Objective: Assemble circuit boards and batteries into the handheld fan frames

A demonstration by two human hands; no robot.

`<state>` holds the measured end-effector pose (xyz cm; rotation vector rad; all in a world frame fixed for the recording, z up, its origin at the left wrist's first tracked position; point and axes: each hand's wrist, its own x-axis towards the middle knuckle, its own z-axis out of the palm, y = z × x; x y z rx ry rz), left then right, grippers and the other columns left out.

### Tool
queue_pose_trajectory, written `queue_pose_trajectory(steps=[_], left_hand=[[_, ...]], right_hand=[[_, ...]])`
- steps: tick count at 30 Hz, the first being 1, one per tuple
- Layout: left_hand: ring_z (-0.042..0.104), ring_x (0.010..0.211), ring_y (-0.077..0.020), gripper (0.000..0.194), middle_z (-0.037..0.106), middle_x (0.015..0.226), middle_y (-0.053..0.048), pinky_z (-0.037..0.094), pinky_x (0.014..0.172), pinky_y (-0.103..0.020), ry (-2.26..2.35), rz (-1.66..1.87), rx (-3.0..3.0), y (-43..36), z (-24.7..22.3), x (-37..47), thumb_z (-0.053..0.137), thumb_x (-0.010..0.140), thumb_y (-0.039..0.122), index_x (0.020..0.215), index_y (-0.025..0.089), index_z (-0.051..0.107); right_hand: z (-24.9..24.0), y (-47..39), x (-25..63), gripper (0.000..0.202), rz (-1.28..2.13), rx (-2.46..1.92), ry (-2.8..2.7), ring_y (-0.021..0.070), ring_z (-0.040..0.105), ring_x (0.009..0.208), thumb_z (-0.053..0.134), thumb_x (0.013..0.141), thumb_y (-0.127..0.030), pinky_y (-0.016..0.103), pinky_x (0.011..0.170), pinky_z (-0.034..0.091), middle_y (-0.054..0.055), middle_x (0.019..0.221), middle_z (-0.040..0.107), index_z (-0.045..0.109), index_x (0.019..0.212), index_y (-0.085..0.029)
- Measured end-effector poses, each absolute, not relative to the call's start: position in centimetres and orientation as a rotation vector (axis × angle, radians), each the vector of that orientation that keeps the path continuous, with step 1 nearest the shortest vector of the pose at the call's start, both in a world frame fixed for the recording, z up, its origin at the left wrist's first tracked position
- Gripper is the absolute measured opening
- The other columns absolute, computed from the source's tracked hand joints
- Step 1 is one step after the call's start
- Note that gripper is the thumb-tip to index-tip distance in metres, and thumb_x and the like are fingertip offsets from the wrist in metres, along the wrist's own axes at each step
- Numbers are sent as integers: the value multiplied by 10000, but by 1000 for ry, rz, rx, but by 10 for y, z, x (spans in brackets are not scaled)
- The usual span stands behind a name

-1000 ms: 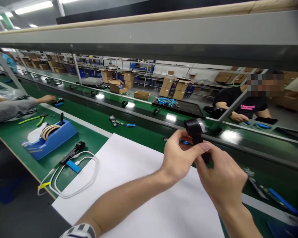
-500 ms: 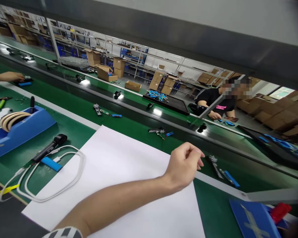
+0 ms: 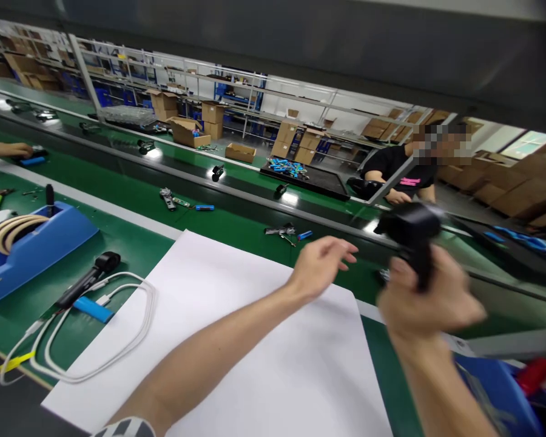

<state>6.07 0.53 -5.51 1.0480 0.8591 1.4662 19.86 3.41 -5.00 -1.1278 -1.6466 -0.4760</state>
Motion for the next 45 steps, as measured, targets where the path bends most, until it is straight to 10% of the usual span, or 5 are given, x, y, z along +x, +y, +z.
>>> queue_pose_trajectory(steps=[11, 18, 24, 39, 45], left_hand=[[667, 837, -184, 475, 735, 904, -69, 507, 727, -260, 1033, 1738, 941, 49, -97, 15, 806, 672, 492, 967, 140, 685], [667, 761, -195, 566, 735, 856, -95, 476, 582, -244, 1112, 1398, 979, 53, -114, -13, 790, 676, 546, 1050, 135, 684], [642, 731, -158, 455, 725, 912, -99, 493, 624, -253, 1123, 1254, 1041, 59, -114, -17, 721, 790, 501, 1071, 151, 643], [623, 1040, -236, 192, 684, 997, -81, 478, 961, -448, 1804, 948, 1455, 105, -150, 13, 674, 885, 328, 891, 136, 670], [244, 1460, -362, 349, 426, 1498, -178, 247, 1158, -556, 2237, 1020, 1581, 108, -135, -40, 601, 919, 227, 1261, 158, 598]], right_hand=[[-101, 62, 130, 547, 103, -1252, -2080, 251, 590, 1013, 508, 969, -421, 315, 812, 473, 82, 1042, 680, 457, 1477, -225], [-115, 98, 149, 447, 691, -1123, -2104, 184, 579, 829, 342, 1015, -424, 324, 837, 446, 50, 849, 608, 663, 843, -165], [-117, 111, 159, 225, 865, -1050, -2051, 144, 585, 721, 455, 956, -359, 271, 708, 488, 25, 839, 632, 555, 896, -166], [-76, 116, 216, 278, 296, -1352, -2063, 275, 610, 1099, 607, 915, -261, 399, 966, 432, 140, 1178, 683, 675, 1155, -138], [-40, 102, 241, 205, 229, -1141, -1791, 198, 667, 853, 551, 904, -268, 308, 797, 484, 58, 934, 733, 726, 944, -168]])
